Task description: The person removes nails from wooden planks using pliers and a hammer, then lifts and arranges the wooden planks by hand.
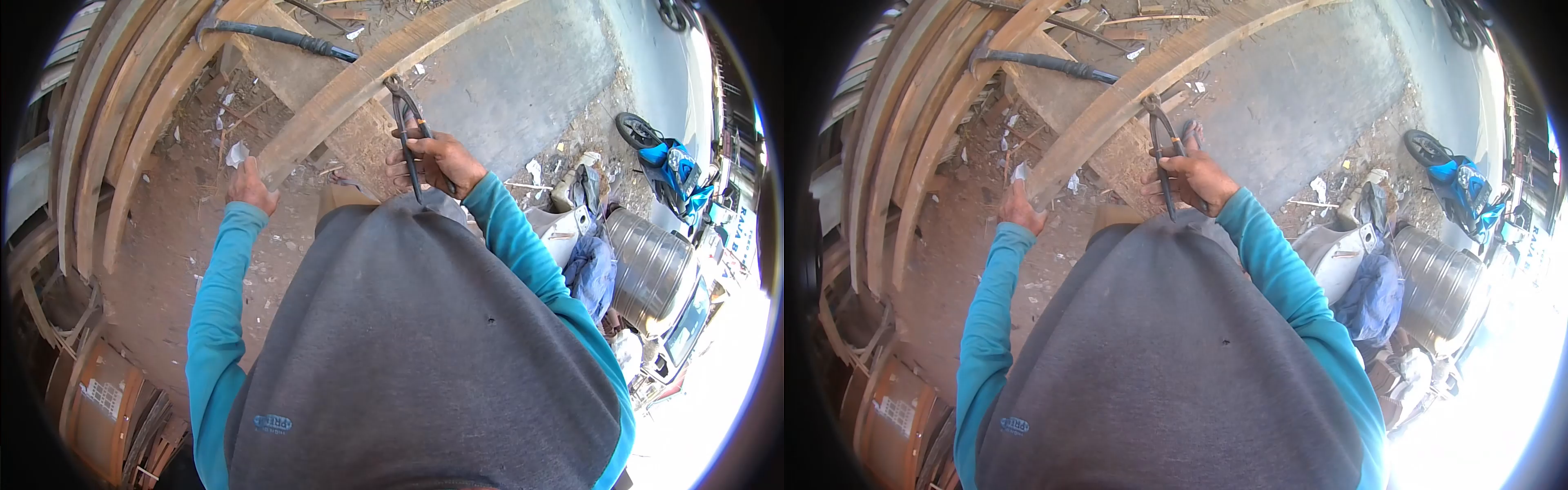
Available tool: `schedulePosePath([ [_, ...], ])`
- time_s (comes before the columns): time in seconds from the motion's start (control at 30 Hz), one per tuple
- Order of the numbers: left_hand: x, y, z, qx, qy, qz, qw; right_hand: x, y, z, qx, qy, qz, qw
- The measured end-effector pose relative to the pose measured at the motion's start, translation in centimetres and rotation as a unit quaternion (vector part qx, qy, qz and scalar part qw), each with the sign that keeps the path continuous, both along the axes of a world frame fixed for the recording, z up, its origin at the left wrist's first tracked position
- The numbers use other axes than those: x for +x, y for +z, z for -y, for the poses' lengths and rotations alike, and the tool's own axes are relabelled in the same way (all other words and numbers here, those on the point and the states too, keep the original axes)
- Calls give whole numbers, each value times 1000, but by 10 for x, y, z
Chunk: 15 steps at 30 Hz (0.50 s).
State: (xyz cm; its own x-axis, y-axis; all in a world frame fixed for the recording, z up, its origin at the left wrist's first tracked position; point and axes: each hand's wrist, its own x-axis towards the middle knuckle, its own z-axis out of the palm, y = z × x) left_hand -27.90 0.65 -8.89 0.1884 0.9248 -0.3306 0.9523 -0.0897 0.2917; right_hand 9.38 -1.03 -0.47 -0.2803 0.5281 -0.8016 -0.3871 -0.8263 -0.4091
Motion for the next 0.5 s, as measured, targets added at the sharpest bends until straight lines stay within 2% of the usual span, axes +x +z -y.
schedulePosePath([
  [0.23,6,11,0,25,2,-2,1000,25,-2,-10,7,81,9,997],
  [0.27,6,11,0,21,2,2,1000,31,8,-17,-2,102,60,993],
  [0.43,1,12,-2,6,-1,4,1000,94,5,-72,3,332,92,939],
  [0.5,0,12,-4,-14,1,-2,1000,101,13,-95,-7,385,87,919],
])
